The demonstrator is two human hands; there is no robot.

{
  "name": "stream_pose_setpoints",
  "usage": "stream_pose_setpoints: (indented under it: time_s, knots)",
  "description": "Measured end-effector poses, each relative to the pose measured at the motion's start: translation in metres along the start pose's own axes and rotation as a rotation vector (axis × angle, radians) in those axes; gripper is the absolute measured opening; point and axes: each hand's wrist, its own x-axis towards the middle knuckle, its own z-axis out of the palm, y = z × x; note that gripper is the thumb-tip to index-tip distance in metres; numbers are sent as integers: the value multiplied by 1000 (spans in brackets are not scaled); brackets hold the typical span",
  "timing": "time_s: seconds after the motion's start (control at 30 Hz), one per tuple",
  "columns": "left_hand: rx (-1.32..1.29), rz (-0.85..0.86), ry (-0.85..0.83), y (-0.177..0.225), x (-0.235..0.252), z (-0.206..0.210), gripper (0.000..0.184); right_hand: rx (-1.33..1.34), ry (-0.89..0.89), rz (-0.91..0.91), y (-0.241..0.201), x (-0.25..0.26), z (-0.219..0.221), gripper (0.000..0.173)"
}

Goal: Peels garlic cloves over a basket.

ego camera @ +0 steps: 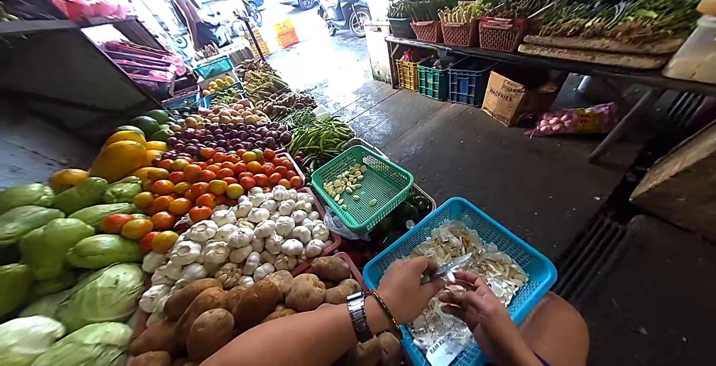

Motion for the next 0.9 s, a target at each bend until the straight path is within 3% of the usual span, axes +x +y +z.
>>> stream_pose_setpoints:
  time_s: [0.03,0.1,0.17,0.27,0.47,0.7,0.9]
  knots:
    - [-8,6,10,0,-1,0,28,-4,-54,29,0,-2,-1,37]
    - [-29,5,25,-1,0,0,26,-8,-124,13,1,-8,3,28]
    - [-61,-13,41,-2,0,0,25,-132,-131,-189,6,-15,11,24]
    - [-117,-68,48,-1,2,-2,26,-481,-53,-537,10,-18,19,40]
    - [-139,-48,49,-2,1,2,28,-595,62,-754,19,-15,18,23]
    - [-269,17,-12,2,-2,2,23,-229,-46,-483,10,-19,12,8]
    - [-310,47,-29,2,-3,2,19,-6,-169,-340,9,-19,6,15]
